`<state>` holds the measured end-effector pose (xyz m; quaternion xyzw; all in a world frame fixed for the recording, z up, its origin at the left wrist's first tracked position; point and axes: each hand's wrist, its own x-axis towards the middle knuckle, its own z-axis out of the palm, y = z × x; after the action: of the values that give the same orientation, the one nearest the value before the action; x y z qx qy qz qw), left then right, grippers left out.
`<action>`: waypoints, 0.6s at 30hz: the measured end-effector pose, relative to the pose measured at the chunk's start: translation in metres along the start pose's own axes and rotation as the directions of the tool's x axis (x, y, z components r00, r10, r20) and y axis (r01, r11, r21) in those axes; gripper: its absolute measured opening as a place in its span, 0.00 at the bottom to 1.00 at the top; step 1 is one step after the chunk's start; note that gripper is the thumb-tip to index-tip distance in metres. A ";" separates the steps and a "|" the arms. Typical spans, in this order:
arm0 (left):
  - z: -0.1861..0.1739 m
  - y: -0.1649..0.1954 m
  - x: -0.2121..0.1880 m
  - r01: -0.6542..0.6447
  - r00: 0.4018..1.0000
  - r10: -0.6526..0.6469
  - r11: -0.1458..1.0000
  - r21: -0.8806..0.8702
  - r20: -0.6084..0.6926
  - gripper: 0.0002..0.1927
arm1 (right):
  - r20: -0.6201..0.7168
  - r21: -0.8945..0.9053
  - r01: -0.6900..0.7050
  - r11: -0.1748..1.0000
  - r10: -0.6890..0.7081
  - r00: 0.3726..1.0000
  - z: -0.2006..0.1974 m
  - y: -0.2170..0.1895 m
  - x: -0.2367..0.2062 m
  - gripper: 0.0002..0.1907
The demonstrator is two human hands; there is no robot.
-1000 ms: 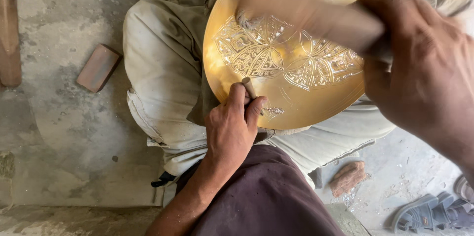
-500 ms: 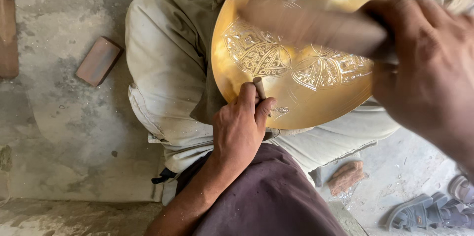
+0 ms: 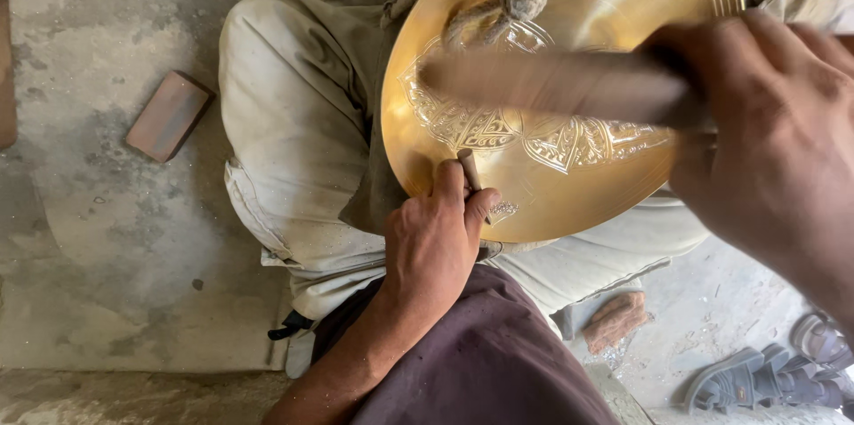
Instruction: The person sits on the floor with a brass tray on their lap and hammers a small punch against an embossed floral design, repositioning the punch by hand to refine different parts of the pattern. They briefly lift and reposition the tray, then resume hammering the design.
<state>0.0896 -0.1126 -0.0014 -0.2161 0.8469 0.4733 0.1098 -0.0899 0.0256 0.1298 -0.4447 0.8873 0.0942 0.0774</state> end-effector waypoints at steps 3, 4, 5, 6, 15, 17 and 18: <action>-0.003 0.000 0.001 -0.013 1.000 0.013 1.000 -0.004 0.005 0.18 | 0.202 -0.117 -0.164 0.979 0.185 0.962 -0.003 -0.008 0.004 0.16; -0.004 0.001 0.001 -0.041 0.999 0.041 0.999 -0.001 -0.018 0.18 | 0.222 -0.217 -0.063 0.974 0.112 0.969 -0.004 -0.010 0.005 0.15; -0.005 0.001 0.001 -0.067 0.997 0.067 0.998 0.002 -0.043 0.17 | 0.248 -0.311 0.040 0.950 0.040 0.968 -0.007 -0.012 0.005 0.16; -0.005 0.001 0.001 -0.096 0.993 0.096 0.995 0.006 -0.066 0.17 | 0.163 -0.258 0.011 0.966 0.033 0.986 -0.010 -0.014 0.006 0.14; -0.020 -0.001 -0.004 -0.242 0.970 0.210 0.896 -0.372 -0.125 0.10 | -0.077 0.064 -0.153 0.986 0.158 0.984 -0.020 -0.011 -0.046 0.20; -0.044 -0.013 -0.012 -0.345 0.921 0.237 0.863 -0.369 -0.309 0.08 | -0.140 0.353 -0.282 0.892 0.348 0.927 -0.009 0.001 -0.076 0.19; -0.059 -0.021 -0.017 -0.287 0.927 0.173 0.897 -0.335 -0.331 0.09 | -0.107 0.368 -0.421 0.829 0.487 0.867 0.000 0.006 -0.094 0.21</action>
<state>0.1157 -0.1679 0.0203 -0.1982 0.7663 0.5997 -0.1180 -0.0392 0.1016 0.1507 -0.2076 0.9737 -0.0854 0.0385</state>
